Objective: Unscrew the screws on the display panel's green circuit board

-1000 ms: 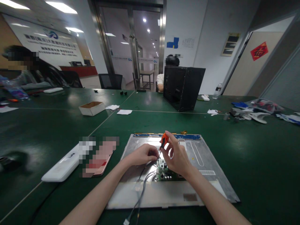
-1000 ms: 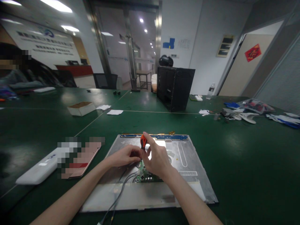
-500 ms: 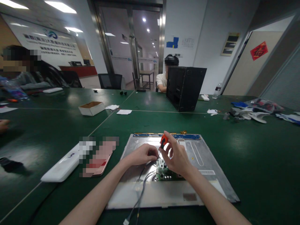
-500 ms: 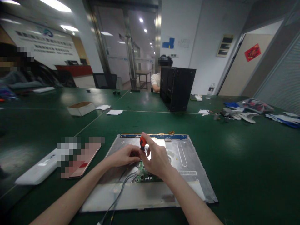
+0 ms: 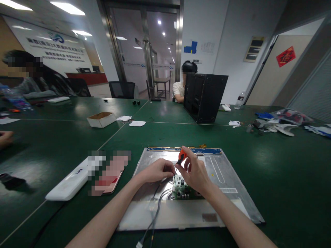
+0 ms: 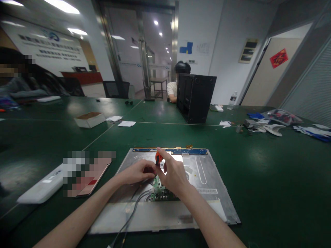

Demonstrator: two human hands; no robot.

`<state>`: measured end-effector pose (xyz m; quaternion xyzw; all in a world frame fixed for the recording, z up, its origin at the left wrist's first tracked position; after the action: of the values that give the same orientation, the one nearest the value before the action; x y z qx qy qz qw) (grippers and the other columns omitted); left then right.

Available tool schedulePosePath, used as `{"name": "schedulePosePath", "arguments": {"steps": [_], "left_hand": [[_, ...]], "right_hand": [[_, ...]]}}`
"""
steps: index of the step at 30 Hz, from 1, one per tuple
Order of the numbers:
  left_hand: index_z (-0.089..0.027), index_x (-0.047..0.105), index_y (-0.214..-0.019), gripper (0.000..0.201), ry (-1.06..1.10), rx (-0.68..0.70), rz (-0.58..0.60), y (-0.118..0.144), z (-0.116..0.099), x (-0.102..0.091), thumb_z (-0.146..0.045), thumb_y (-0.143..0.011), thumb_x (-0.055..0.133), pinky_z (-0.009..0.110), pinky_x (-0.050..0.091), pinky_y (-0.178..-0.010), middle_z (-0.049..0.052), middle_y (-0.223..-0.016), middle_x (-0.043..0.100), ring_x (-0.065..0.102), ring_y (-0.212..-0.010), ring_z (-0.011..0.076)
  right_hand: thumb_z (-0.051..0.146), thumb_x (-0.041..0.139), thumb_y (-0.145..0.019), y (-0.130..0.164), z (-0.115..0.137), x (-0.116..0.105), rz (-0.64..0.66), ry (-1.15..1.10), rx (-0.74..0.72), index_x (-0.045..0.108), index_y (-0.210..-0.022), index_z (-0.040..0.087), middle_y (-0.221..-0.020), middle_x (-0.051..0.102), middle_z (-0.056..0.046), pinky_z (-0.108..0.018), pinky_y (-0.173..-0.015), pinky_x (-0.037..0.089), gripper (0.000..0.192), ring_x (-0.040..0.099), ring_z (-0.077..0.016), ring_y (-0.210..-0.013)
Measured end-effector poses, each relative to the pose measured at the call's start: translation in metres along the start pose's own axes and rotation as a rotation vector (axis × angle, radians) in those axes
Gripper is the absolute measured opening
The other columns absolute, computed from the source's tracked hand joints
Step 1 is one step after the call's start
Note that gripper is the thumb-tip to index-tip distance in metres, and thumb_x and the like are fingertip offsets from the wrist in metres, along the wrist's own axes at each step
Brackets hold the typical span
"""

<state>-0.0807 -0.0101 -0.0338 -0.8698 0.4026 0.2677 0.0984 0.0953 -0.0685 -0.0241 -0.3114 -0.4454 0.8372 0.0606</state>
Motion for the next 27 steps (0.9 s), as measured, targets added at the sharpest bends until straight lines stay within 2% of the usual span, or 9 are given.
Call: {"name": "schedulePosePath", "arguments": {"steps": [7,14,19,27], "left_hand": [[-0.015,0.065,-0.075,0.007,0.057,0.013,0.009,-0.0003,-0.0016,0.0011,-0.015,-0.071,0.059,0.025,0.045,-0.068,-0.001,-0.070,0.063,0.056,-0.066,0.0141],[-0.016,0.066,-0.077,0.009,0.009,0.007,0.009,0.0001,-0.0018,0.0008,-0.015,-0.072,0.059,0.025,0.044,-0.068,-0.001,-0.070,0.063,0.056,-0.066,0.0142],[-0.016,0.065,-0.075,0.005,-0.007,0.018,-0.005,0.0003,-0.0045,-0.0005,-0.017,-0.073,0.061,0.024,0.044,-0.066,-0.001,-0.068,0.063,0.056,-0.065,0.0139],[-0.015,0.066,-0.078,0.007,0.027,0.024,0.010,0.0000,-0.0017,0.0010,-0.018,-0.074,0.060,0.025,0.045,-0.068,0.000,-0.074,0.065,0.059,-0.069,0.0153]], "right_hand": [[0.018,0.047,-0.089,-0.0009,0.0053,-0.0021,0.044,-0.063,0.016,0.018,-0.147,0.024,-0.084,0.064,-0.003,-0.023,-0.044,0.043,0.065,0.059,-0.0125,-0.055],[0.021,0.052,-0.089,-0.0006,0.0030,-0.0011,0.003,0.003,0.010,0.022,-0.145,0.023,-0.063,0.054,0.006,-0.021,-0.040,0.036,0.063,0.048,-0.0104,-0.043],[0.025,0.054,-0.089,-0.0017,0.0034,-0.0022,0.003,0.016,-0.016,0.025,-0.143,0.024,-0.066,0.053,0.007,-0.021,-0.042,0.038,0.061,0.047,-0.0094,-0.044],[0.018,0.048,-0.089,-0.0004,0.0044,-0.0024,0.066,-0.077,0.027,0.018,-0.148,0.024,-0.079,0.062,-0.001,-0.023,-0.046,0.045,0.066,0.058,-0.0126,-0.055]]}}
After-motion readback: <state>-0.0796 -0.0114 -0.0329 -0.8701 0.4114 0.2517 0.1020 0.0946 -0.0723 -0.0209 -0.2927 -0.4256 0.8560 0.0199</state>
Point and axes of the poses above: each hand's wrist, its own y-axis away from the middle knuckle, its own x-axis out of the palm, z = x × y, the point moved 1 cm from there along -y, towards the middle knuckle
